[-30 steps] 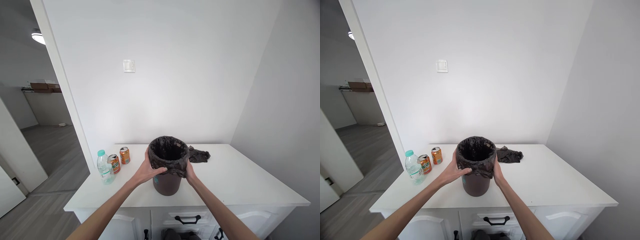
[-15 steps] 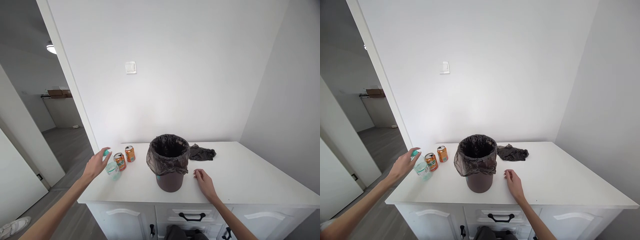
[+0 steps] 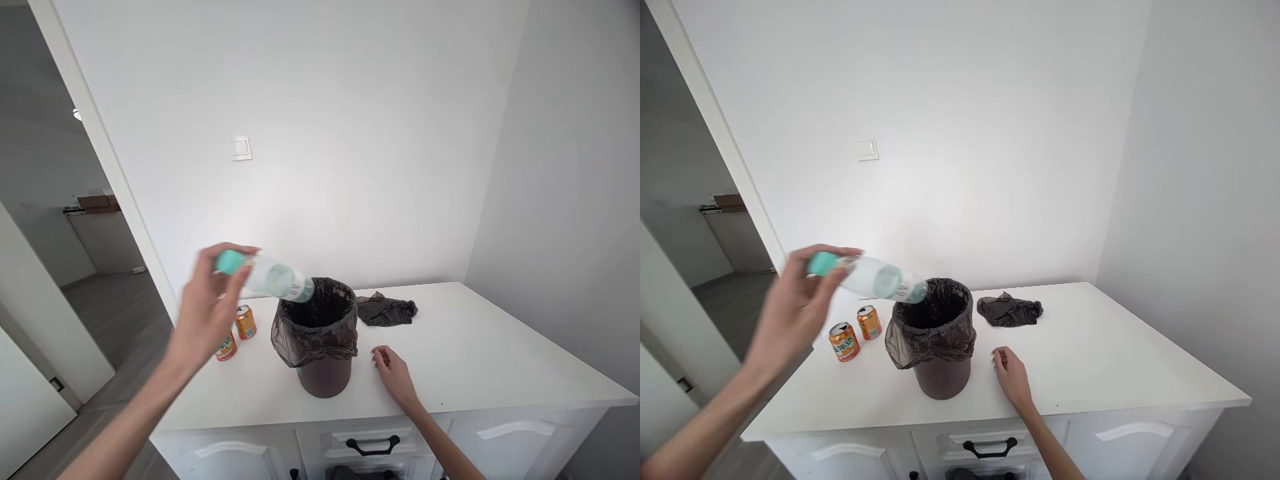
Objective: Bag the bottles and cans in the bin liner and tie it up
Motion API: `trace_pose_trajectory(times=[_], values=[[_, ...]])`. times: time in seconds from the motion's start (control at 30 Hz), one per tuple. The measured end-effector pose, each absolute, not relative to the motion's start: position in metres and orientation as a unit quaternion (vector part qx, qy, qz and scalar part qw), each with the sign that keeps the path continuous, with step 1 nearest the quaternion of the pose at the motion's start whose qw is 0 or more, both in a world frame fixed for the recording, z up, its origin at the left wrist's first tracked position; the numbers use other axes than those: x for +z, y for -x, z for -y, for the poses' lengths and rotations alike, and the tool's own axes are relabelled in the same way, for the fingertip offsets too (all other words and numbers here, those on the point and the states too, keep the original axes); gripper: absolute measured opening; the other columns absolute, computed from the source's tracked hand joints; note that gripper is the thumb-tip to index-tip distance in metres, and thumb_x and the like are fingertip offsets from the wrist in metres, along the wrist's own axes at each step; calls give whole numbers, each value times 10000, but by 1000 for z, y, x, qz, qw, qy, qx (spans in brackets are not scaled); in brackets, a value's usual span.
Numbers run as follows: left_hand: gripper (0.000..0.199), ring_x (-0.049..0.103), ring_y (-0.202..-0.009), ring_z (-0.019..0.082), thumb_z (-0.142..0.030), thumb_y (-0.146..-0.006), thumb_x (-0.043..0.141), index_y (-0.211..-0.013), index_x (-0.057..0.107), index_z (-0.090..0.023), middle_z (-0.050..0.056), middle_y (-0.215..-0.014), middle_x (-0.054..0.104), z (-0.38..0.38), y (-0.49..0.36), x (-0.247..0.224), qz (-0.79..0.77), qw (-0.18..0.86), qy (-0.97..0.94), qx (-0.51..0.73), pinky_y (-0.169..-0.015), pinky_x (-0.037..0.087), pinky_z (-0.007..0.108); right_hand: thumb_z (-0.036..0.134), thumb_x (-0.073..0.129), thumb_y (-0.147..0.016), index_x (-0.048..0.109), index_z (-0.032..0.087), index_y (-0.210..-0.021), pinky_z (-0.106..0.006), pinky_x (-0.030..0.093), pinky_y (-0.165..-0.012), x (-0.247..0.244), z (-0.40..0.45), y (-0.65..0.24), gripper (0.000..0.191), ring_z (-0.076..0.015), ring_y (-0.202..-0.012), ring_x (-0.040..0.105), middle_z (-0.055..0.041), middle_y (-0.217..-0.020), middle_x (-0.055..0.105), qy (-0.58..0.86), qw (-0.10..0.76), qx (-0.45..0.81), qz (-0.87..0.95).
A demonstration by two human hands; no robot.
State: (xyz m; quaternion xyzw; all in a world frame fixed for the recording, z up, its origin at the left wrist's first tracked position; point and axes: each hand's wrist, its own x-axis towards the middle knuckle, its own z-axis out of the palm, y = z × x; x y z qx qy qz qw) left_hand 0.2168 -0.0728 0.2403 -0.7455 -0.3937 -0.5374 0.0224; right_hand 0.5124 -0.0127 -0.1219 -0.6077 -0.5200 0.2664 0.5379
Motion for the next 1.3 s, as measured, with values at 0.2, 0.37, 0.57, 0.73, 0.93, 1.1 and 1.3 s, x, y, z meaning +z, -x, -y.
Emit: trace_pose_trajectory(times=[0.2, 0.37, 0.57, 0.73, 0.93, 1.1, 1.3], values=[[322, 726, -951, 221, -467, -1024, 488, -1266, 544, -261, 67, -1216, 729, 3, -280, 178, 356, -156, 864, -321, -844, 585, 379, 510, 458, -939, 684, 222, -948, -345, 532, -790, -120, 11, -513, 367, -246, -848, 715, -86, -924, 761, 603, 547, 259, 520], [408, 662, -1226, 261, -512, -1031, 444, -1331, 619, -298, 41, -1351, 697, -3, -284, 167, 336, -149, 918, -151, -1022, 530, 400, 498, 456, -945, 679, 225, -937, -347, 525, -786, -120, 8, -515, 352, -241, -824, 710, -75, -901, 758, 601, 547, 261, 521], [479, 644, -1245, 254, -570, -1044, 353, -1282, 669, -301, 28, -1346, 703, -3, -233, 186, 426, -79, 847, -309, -1061, 506, 393, 502, 460, -945, 682, 224, -958, -354, 520, -804, -119, 10, -517, 355, -251, -865, 711, -85, -933, 761, 599, 547, 269, 520], [552, 608, -1253, 324, -578, -999, 355, -1277, 647, -201, 110, -1388, 659, -62, -126, 149, 589, 32, 732, -341, -1038, 499, 464, 509, 459, -948, 672, 226, -971, -355, 517, -798, -117, 13, -516, 355, -253, -865, 705, -88, -947, 755, 604, 535, 277, 522], [725, 533, -1365, 391, -600, -903, 440, -1432, 551, -117, 212, -1492, 560, -103, -39, 66, 691, 48, 704, -159, -1058, 477, 501, 511, 463, -945, 667, 224, -956, -353, 514, -796, -120, 13, -512, 352, -251, -867, 702, -95, -981, 759, 618, 520, 271, 523], [583, 660, -1182, 339, -519, -953, 366, -1452, 527, -263, 127, -1565, 488, -77, -31, 33, 676, 14, 722, -144, -846, 556, 437, 530, 460, -942, 685, 220, -987, -349, 515, -810, -123, 12, -511, 386, -247, -873, 704, -88, -964, 758, 625, 508, 264, 530], [471, 729, -934, 292, -454, -892, 481, -1319, 586, -284, 104, -1362, 605, -43, -31, 53, 648, -37, 747, -143, -728, 564, 391, 548, 490, -915, 706, 218, -955, -351, 525, -773, -121, 12, -510, 396, -255, -845, 710, -88, -922, 766, 627, 515, 250, 529]])
